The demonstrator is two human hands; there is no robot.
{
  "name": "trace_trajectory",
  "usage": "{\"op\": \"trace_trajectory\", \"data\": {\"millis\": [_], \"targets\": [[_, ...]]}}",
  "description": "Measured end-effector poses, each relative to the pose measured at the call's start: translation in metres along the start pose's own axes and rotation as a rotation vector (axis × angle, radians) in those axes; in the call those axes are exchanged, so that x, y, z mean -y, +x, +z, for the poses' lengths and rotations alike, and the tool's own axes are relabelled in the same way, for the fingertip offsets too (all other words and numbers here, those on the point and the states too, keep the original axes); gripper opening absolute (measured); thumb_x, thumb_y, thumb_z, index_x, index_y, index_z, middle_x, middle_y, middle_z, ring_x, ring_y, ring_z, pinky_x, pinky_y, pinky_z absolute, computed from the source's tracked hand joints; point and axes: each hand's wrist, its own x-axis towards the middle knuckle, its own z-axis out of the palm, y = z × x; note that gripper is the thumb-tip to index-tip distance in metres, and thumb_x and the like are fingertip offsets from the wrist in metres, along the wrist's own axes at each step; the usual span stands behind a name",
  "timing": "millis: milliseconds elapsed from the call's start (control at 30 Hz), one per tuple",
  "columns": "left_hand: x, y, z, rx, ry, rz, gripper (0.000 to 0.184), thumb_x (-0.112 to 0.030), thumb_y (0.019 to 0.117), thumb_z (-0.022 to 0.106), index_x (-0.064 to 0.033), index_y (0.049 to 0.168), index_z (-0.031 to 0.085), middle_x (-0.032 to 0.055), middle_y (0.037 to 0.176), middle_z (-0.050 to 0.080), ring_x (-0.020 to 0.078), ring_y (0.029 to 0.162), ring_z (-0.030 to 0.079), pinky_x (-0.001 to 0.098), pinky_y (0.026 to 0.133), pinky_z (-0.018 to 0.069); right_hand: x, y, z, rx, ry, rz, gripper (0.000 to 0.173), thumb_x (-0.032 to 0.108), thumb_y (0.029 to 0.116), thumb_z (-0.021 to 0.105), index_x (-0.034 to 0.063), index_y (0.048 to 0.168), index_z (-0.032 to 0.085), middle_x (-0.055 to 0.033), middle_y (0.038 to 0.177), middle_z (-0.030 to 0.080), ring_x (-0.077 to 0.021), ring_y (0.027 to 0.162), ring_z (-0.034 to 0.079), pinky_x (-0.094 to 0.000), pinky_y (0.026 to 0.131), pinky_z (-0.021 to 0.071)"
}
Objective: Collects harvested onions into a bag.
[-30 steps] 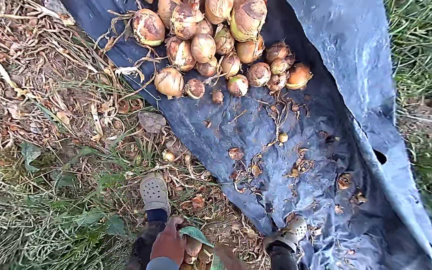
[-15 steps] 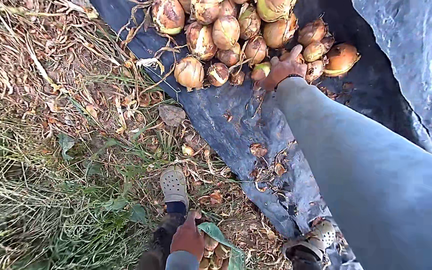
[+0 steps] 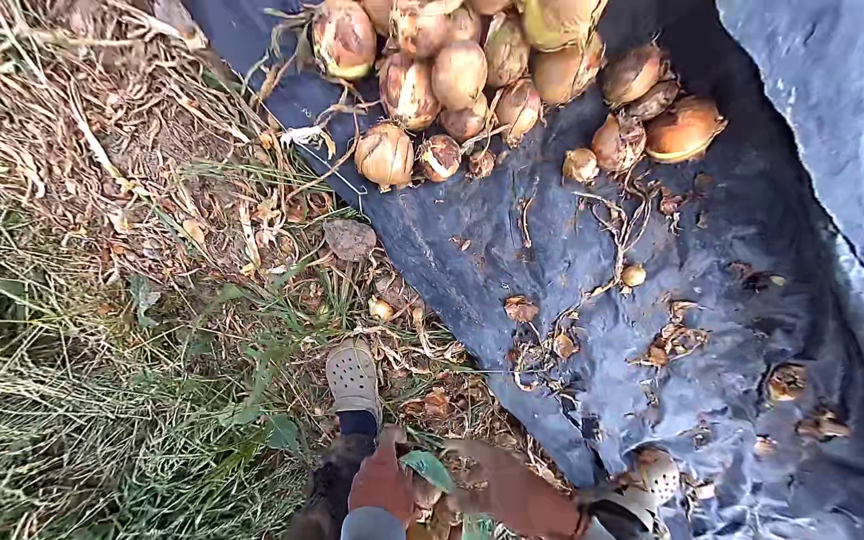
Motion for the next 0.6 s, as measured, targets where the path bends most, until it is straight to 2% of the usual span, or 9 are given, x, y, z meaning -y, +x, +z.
{"op": "trace_trajectory", "data": {"millis": [67,100,133,200,267,300,367,467,600], "targets": [[0.0,-0.002,0.001,0.016,0.015,-0.003,0.049,-0.012,0.1036,0.049,-0.0213,0.152,0.047,0.0189,0.127,0.069,0.0388,0.119,0.066,0.0579,0.101,0.0519,0.047,0.029,-0.038,-0.36,-0.206,-0.023,0.074,0.05,0.0913,0.074,0.0169,0.153,0.049,-0.0137,0.153,0.049,-0.0288,0.131,0.058,-0.0494,0.106,0.0526],[0.0,-0.001,0.0,0.02,0.017,-0.003,0.049,-0.012,0.1032,0.049,-0.0216,0.152,0.047,0.0188,0.127,0.069,0.0384,0.119,0.067,0.0576,0.101,0.0521,0.077,0.047,-0.06,-0.544,-0.27,-0.058,0.074,0.053,0.0898,0.075,0.017,0.151,0.052,-0.016,0.154,0.047,-0.0338,0.132,0.057,-0.0544,0.104,0.0518],[0.001,-0.001,0.0,0.029,0.015,-0.002,0.05,-0.012,0.1028,0.049,-0.0216,0.152,0.047,0.0191,0.128,0.069,0.0383,0.119,0.067,0.0577,0.101,0.0523,0.108,0.067,-0.083,-0.707,-0.335,-0.1,0.078,0.055,0.0865,0.078,0.0172,0.15,0.053,-0.0202,0.156,0.044,-0.0409,0.132,0.055,-0.06,0.1,0.0519],[0.003,0.0,-0.001,0.047,-0.001,0.006,0.051,-0.011,0.1017,0.05,-0.0213,0.151,0.047,0.0187,0.128,0.069,0.0379,0.119,0.066,0.0576,0.101,0.0524,0.18,0.107,-0.125,-0.915,-0.427,-0.123,0.091,0.065,0.0795,0.078,0.0183,0.152,0.05,-0.0281,0.161,0.03,-0.0508,0.128,0.053,-0.064,0.092,0.053],[0.005,-0.002,-0.005,0.06,-0.029,0.008,0.051,-0.012,0.1006,0.052,-0.021,0.151,0.048,0.019,0.127,0.069,0.0384,0.118,0.067,0.0578,0.099,0.0527,0.248,0.145,-0.154,-0.988,-0.421,-0.048,0.099,0.072,0.0744,0.079,0.02,0.153,0.048,-0.0321,0.165,0.015,-0.0548,0.127,0.05,-0.0648,0.089,0.0525],[0.005,-0.004,-0.007,0.058,-0.051,0.006,0.051,-0.012,0.1003,0.053,-0.0197,0.15,0.049,0.0201,0.127,0.069,0.0394,0.117,0.067,0.0586,0.099,0.0526,0.276,0.163,-0.162,-1.015,-0.391,0.008,0.099,0.071,0.0723,0.08,0.0205,0.151,0.049,-0.0322,0.166,0.012,-0.0541,0.128,0.05,-0.0647,0.09,0.0517],[0.003,-0.008,-0.011,0.054,-0.066,-0.019,0.048,-0.013,0.1024,0.053,-0.0171,0.15,0.049,0.021,0.129,0.068,0.0396,0.12,0.066,0.0578,0.102,0.051,0.315,0.189,-0.166,-1.046,-0.347,0.125,0.105,0.072,0.0699,0.08,0.0193,0.154,0.045,-0.0322,0.165,0.016,-0.0506,0.131,0.051,-0.0646,0.096,0.0492],[0.003,-0.007,-0.015,0.06,-0.042,-0.023,0.05,-0.014,0.102,0.056,-0.017,0.151,0.048,0.0203,0.131,0.067,0.0382,0.122,0.066,0.0558,0.103,0.051,0.331,0.209,-0.159,-1.08,-0.403,0.201,0.111,0.074,0.0644,0.081,0.0192,0.154,0.046,-0.0291,0.166,0.014,-0.0501,0.131,0.05,-0.0653,0.091,0.0517],[0.007,0.0,-0.02,0.082,0.001,0.038,0.052,-0.011,0.1004,0.051,-0.0214,0.151,0.047,0.0177,0.135,0.065,0.0353,0.123,0.065,0.055,0.102,0.0524,0.321,0.197,-0.174,-1.023,-0.599,0.131,0.107,0.071,0.0629,0.08,0.0193,0.152,0.051,-0.0268,0.167,0.017,-0.0456,0.135,0.049,-0.0635,0.101,0.0455]]}}
